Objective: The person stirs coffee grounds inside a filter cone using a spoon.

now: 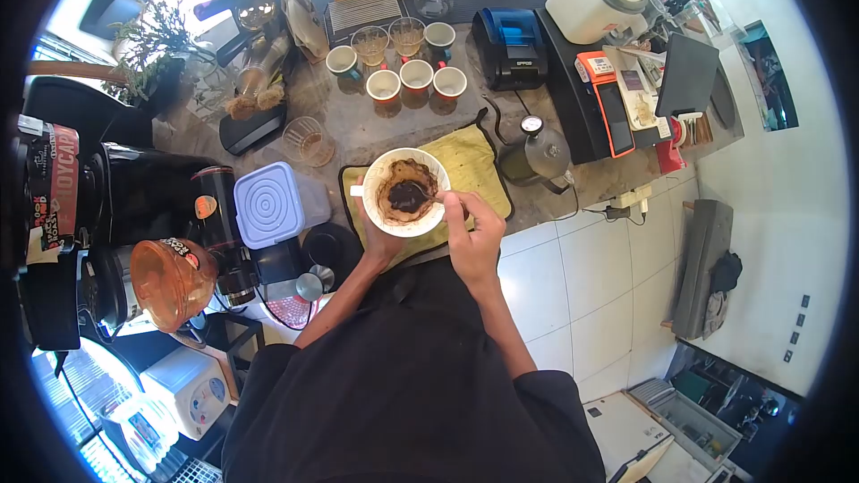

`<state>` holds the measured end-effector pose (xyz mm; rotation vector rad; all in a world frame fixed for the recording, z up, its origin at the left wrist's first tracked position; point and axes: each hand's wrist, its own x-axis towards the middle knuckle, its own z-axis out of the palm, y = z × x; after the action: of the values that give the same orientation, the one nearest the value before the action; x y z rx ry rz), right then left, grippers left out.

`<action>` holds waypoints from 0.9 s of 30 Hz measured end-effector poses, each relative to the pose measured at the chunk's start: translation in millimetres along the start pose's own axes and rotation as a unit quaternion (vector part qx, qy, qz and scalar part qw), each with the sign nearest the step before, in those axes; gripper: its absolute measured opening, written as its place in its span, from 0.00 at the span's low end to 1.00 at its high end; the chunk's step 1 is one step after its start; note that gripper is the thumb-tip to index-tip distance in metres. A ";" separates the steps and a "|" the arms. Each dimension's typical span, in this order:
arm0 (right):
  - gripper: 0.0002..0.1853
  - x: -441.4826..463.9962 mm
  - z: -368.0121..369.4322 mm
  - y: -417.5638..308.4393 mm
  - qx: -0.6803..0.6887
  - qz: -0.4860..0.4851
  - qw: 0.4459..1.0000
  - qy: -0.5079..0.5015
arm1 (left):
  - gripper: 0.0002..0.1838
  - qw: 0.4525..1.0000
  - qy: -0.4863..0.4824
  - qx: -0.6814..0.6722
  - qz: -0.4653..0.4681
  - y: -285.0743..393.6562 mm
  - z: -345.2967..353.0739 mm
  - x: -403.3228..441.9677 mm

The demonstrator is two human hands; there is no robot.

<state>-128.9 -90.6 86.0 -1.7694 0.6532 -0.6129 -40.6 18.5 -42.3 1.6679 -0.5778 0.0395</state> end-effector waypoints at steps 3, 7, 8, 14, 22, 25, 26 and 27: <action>0.13 -3.4 -1.7 -7.6 0.068 0.009 0.997 0.017 | 0.25 1.000 -0.001 -0.005 -0.011 -1.8 0.6 0.1; 0.13 -2.4 -4.7 -3.3 0.093 -0.020 0.995 0.019 | 0.25 0.999 0.010 -0.029 -0.031 -1.8 1.7 -0.6; 0.12 -1.4 -3.6 -1.2 0.080 -0.005 0.997 0.014 | 0.25 0.999 0.008 -0.037 -0.029 -1.4 1.4 -1.2; 0.12 -6.6 -4.7 -4.6 0.070 0.007 0.998 0.001 | 0.27 1.000 -0.005 -0.027 -0.002 11.9 -1.6 5.2; 0.14 -5.4 -4.8 -2.2 0.068 0.024 0.997 0.013 | 0.26 0.970 0.033 -0.209 -0.122 8.5 6.3 3.3; 0.13 -3.3 -0.5 0.7 0.087 0.010 0.994 0.071 | 0.24 0.987 0.032 -0.143 -0.061 8.3 4.3 4.8; 0.13 -1.4 0.7 2.9 0.063 0.013 0.996 0.056 | 0.24 0.986 0.026 -0.152 -0.067 9.4 3.9 5.1; 0.14 -0.5 0.9 4.4 0.038 0.017 0.998 0.041 | 0.24 0.984 0.019 -0.161 -0.073 10.8 4.2 5.0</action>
<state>-129.2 -90.7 81.6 -1.6658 0.7059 -0.6822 -41.7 12.1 -31.4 1.3865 -0.4069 -0.1233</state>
